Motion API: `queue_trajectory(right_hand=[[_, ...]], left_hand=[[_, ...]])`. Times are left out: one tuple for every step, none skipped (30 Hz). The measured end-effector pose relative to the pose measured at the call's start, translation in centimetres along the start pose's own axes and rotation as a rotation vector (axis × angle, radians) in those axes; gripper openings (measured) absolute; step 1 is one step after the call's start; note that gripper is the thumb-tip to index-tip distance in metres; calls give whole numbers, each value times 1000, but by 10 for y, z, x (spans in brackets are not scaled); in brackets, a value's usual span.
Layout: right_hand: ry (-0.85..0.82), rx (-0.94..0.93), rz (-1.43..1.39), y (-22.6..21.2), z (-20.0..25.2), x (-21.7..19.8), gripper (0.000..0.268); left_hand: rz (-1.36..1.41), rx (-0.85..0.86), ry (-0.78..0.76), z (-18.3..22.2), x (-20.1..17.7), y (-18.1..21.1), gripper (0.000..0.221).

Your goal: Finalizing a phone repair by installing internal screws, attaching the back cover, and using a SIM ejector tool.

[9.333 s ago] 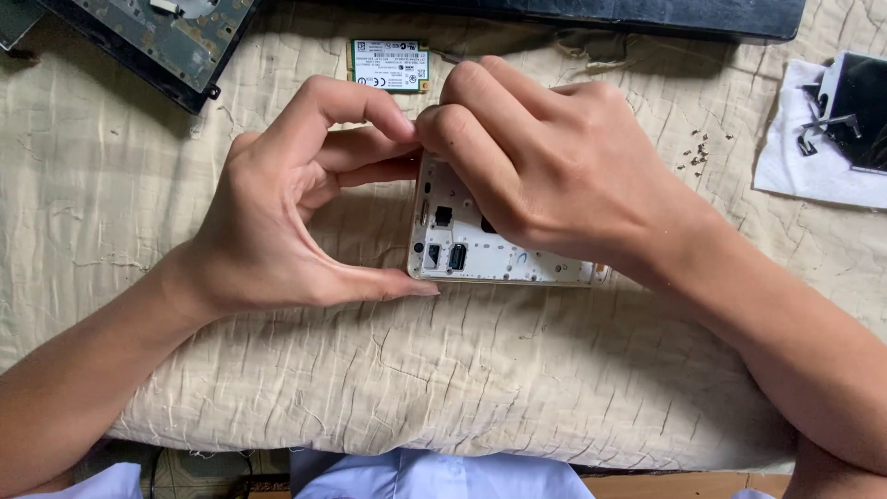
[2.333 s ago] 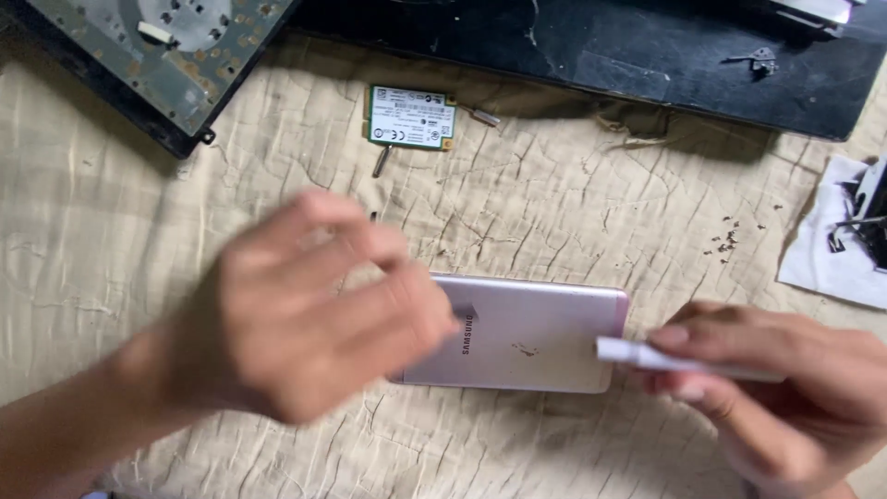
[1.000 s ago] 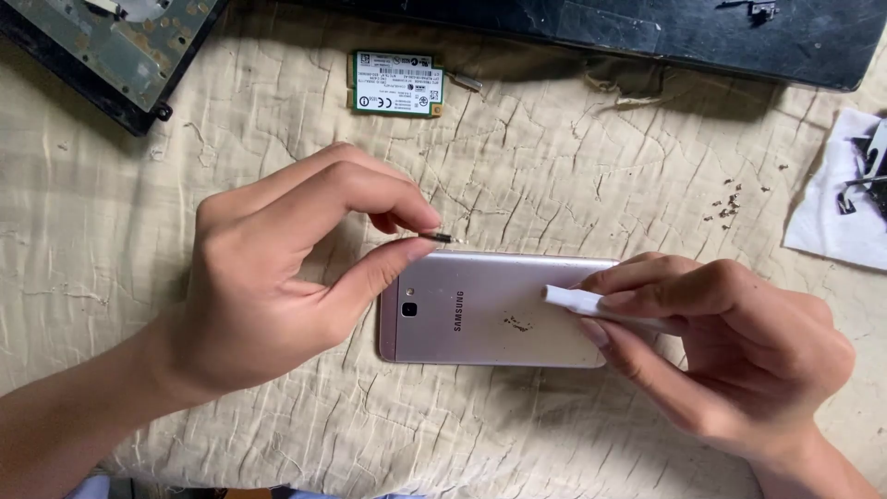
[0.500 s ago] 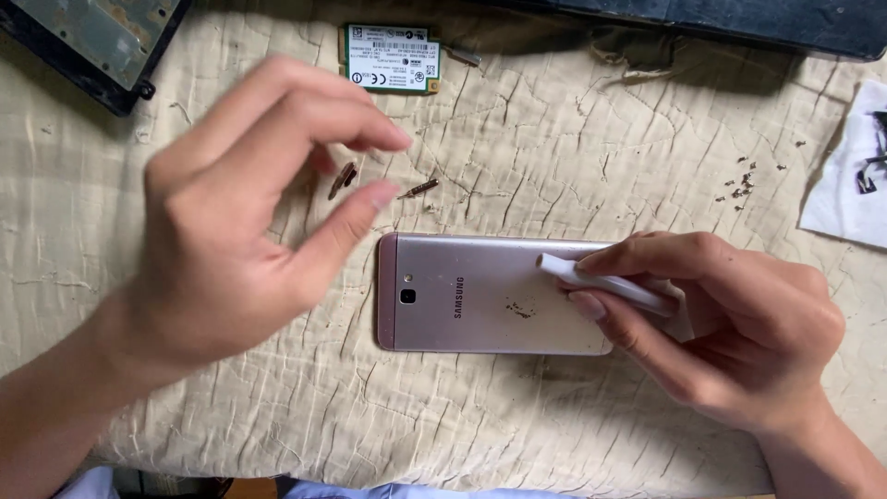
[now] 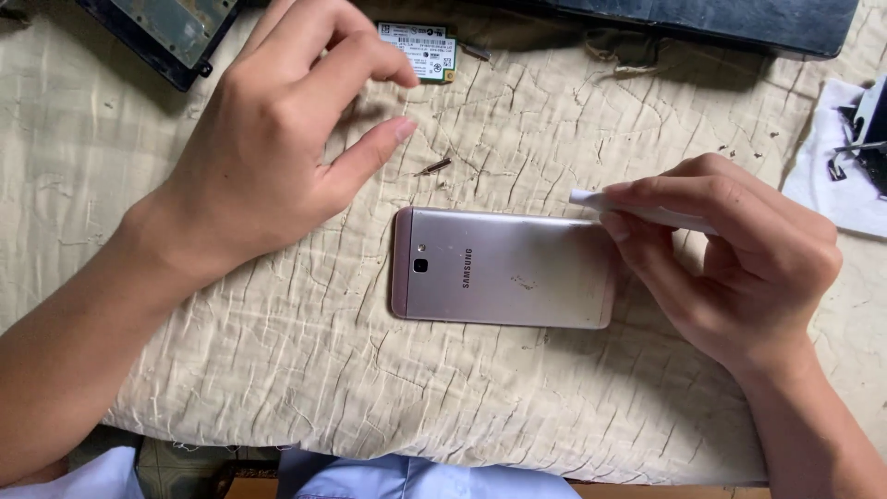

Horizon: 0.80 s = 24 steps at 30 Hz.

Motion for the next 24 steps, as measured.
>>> queue_trajectory(right_hand=[[2, 0, -10, 0, 1, 0, 11], [5, 0, -19, 1, 1, 0, 10], [-4, 1, -24, 0, 2, 0, 10], [-10, 6, -15, -1, 3, 1, 9], [-22, 0, -14, 0, 1, 2, 9], [-36, -9, -25, -1, 3, 1, 9], [-64, -48, -1, -1, 3, 2, 9], [-92, -86, 23, 0, 4, 3, 10], [-77, -88, 9, -2, 2, 2, 10], [-82, -126, 45, -3, 0, 2, 10], [-94, -146, 86, -6, 1, 1, 11], [-87, -130, 77, -6, 1, 2, 11], [-93, -133, 71, -5, -1, 2, 11], [-98, -136, 65, -5, -3, 2, 12], [-99, -130, 69, -3, -4, 0, 12], [-97, -142, 93, -1, -4, -3, 12], [-98, -148, 115, -1, -3, -5, 13], [-102, -137, 118, 2, -2, -10, 13], [-105, -138, 114, 6, -2, -13, 13], [-107, -139, 110, 9, -2, -17, 14], [-103, -140, 109, 10, -2, -19, 14], [-112, -127, 125, 12, -3, -20, 15], [-118, -106, 144, 12, -3, -21, 16], [-111, -100, 146, 13, -3, -21, 16]], left_hand=[[-118, 61, 25, -4, 3, 1, 28], [-234, 123, 51, -7, 6, 1, 40], [-234, 113, 51, -10, 10, -1, 40], [-541, 170, 48, -13, 15, -3, 42], [-863, 221, 47, -15, 18, -5, 45], [-873, 202, 46, -14, 15, 2, 45], [-841, 142, -13, -17, 13, 5, 39], [-808, 82, -70, -21, 11, 8, 33], [-823, 90, -82, -21, 3, 10, 33], [-644, -36, -128, -21, -3, 10, 38], [-449, -163, -176, -21, -5, 9, 45], [-447, -159, -196, -19, -5, 11, 45], [-524, -156, -203, -18, -5, 13, 41], [-601, -151, -210, -16, -6, 15, 38], [-595, -148, -212, -20, -1, 14, 38], [-660, -72, -175, -23, 4, 16, 33], [-720, 3, -140, -26, 9, 19, 32], [-708, 4, -145, -29, 18, 13, 32], [-732, 59, -101, -33, 25, 9, 23], [-755, 114, -57, -36, 32, 6, 35], [-757, 117, -57, -37, 36, 4, 35], [-709, 91, -21, -37, 39, 2, 32], [-654, 70, 12, -38, 43, -1, 44], [-651, 78, 8, -38, 45, 0, 44]])
Point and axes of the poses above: each hand's wrist, its own z-axis away from the middle knuckle, its own x-axis out of the palm, y = z × x, the point moved 3 cm from there along -z, towards the middle knuckle, and after that the axes turned 8 degrees about y, right-handed, at the moved point
